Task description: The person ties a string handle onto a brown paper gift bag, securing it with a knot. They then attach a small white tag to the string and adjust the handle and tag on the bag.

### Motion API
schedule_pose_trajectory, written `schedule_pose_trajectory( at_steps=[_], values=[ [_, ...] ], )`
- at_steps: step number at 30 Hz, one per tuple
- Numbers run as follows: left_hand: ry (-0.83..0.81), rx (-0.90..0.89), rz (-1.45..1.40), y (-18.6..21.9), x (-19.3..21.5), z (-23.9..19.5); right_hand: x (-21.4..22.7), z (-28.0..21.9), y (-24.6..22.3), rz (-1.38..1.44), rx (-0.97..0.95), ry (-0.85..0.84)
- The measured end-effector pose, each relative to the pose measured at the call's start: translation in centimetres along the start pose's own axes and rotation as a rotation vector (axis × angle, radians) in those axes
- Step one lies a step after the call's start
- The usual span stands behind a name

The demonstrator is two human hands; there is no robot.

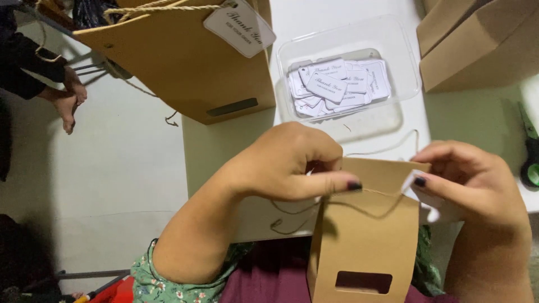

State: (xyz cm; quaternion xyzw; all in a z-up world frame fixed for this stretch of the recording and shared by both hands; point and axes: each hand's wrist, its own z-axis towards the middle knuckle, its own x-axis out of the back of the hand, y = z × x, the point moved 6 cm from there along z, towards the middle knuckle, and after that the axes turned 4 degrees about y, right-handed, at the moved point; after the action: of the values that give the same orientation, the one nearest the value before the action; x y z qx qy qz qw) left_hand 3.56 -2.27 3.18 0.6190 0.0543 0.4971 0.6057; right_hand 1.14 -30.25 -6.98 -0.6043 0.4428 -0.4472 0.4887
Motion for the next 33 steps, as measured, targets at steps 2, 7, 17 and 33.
schedule_pose_trajectory(
  at_steps=[2,7,17,33],
  values=[
    [0.027,0.081,0.037,-0.6,0.1,-0.3,0.1,-0.8,0.7,0.030,0.022,0.066],
    [-0.261,0.453,0.288,-2.2,-1.3,-0.4,1.2,-1.8,2.6,0.083,0.134,0.164],
    [-0.330,0.459,0.094,-2.0,-2.1,-0.5,0.9,-2.0,1.7,0.115,0.195,0.190],
    [-0.421,0.155,-0.064,-1.4,0.0,-2.2,2.0,-2.1,2.9,0.162,0.194,0.245]
  ],
)
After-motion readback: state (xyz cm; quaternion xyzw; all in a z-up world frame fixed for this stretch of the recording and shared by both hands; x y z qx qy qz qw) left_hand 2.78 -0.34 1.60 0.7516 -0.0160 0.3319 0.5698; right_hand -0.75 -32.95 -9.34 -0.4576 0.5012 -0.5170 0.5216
